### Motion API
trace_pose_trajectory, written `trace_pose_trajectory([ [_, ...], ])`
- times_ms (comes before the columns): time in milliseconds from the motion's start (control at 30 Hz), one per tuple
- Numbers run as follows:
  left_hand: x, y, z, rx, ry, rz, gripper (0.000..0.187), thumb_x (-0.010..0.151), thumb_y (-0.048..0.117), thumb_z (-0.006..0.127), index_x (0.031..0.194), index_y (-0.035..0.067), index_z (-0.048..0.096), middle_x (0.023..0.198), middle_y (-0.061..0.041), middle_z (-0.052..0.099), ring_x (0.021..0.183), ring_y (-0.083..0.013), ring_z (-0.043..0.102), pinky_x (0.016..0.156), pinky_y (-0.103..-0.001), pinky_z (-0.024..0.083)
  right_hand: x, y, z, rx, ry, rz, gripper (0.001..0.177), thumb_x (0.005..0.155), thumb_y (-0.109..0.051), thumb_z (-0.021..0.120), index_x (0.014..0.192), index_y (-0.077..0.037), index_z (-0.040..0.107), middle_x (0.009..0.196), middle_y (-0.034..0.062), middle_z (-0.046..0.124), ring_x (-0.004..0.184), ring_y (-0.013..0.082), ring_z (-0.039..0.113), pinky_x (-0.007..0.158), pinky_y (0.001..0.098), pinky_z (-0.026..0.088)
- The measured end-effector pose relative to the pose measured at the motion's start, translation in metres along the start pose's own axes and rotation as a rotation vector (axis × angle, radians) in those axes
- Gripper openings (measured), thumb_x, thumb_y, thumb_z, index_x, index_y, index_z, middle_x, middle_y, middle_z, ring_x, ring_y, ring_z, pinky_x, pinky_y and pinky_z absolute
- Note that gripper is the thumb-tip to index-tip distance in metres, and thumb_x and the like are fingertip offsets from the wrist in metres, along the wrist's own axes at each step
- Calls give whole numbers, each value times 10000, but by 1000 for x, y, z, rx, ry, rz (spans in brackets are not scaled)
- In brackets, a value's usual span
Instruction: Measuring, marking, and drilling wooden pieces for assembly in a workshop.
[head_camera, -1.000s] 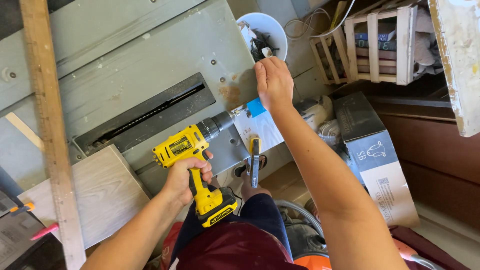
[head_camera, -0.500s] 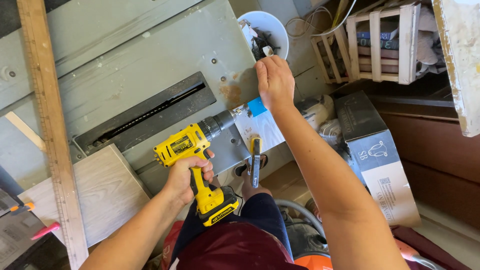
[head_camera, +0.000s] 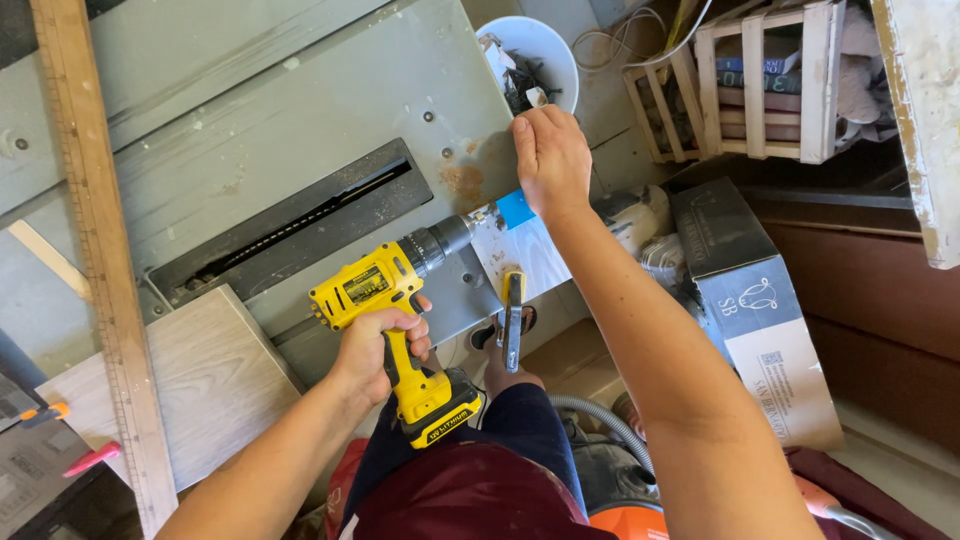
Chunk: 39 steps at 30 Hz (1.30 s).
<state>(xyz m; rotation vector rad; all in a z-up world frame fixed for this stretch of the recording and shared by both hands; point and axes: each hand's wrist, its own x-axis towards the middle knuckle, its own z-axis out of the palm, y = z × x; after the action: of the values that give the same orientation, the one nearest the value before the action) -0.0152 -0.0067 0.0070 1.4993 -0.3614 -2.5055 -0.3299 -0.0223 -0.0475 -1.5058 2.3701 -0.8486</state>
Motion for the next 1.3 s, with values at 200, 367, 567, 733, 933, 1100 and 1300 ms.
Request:
trace_pose_trajectory([
  [200, -3, 1, 4, 3, -3, 14, 140, 739, 58, 640, 873, 50, 597, 615, -30, 459, 513, -221, 519, 589, -398, 509, -1, -1, 0, 12, 12, -8, 387, 1154, -368, 365, 952, -200, 649, 909, 64, 620, 918, 311, 654, 812, 428, 547],
  [367, -5, 2, 7, 3, 2, 23, 105, 746, 52, 639, 841, 46, 593, 607, -39, 470, 506, -224, 525, 587, -401, 513, 0, 2, 2, 12, 17, -32, 384, 1158, -367, 372, 954, -195, 648, 910, 69, 622, 915, 321, 653, 809, 436, 545],
  [567, 10, -11, -8, 0, 8, 27, 286, 746, 43, 639, 1028, -3, 641, 624, -57, 472, 513, -240, 540, 590, -421, 523, 1, 6, 4, 6, -6, -23, 393, 1155, -380, 360, 954, -207, 650, 932, 62, 631, 933, 316, 653, 818, 439, 537],
  [733, 10, -11, -7, -11, 22, 15, 329, 744, 50, 633, 1067, -10, 640, 631, -52, 463, 516, -235, 523, 579, -413, 504, 0, 5, 3, -7, -5, -16, 393, 1157, -382, 360, 958, -198, 645, 936, 70, 629, 941, 320, 654, 820, 446, 537],
  [933, 1, 0, 8, 2, 22, 11, 150, 734, 67, 636, 873, 13, 620, 598, -41, 462, 500, -224, 503, 580, -390, 499, 0, 6, 5, 8, -12, -12, 387, 1151, -383, 360, 959, -210, 649, 943, 74, 631, 948, 335, 650, 830, 459, 534],
  [1100, 5, -1, 3, -6, 56, -72, 237, 775, 57, 586, 1003, 55, 651, 618, -53, 496, 521, -178, 474, 581, -340, 431, 0, 8, 8, 35, -15, 6, 460, 1126, -387, 345, 977, -161, 717, 998, 29, 648, 970, 294, 606, 805, 443, 463],
  [1300, 10, -6, -2, -20, 34, -77, 242, 777, 71, 580, 1010, 62, 644, 618, -50, 484, 522, -177, 469, 584, -343, 432, 0, 9, 10, 34, -7, 11, 437, 1122, -368, 362, 973, -174, 724, 1004, 23, 652, 969, 287, 612, 821, 431, 467],
])
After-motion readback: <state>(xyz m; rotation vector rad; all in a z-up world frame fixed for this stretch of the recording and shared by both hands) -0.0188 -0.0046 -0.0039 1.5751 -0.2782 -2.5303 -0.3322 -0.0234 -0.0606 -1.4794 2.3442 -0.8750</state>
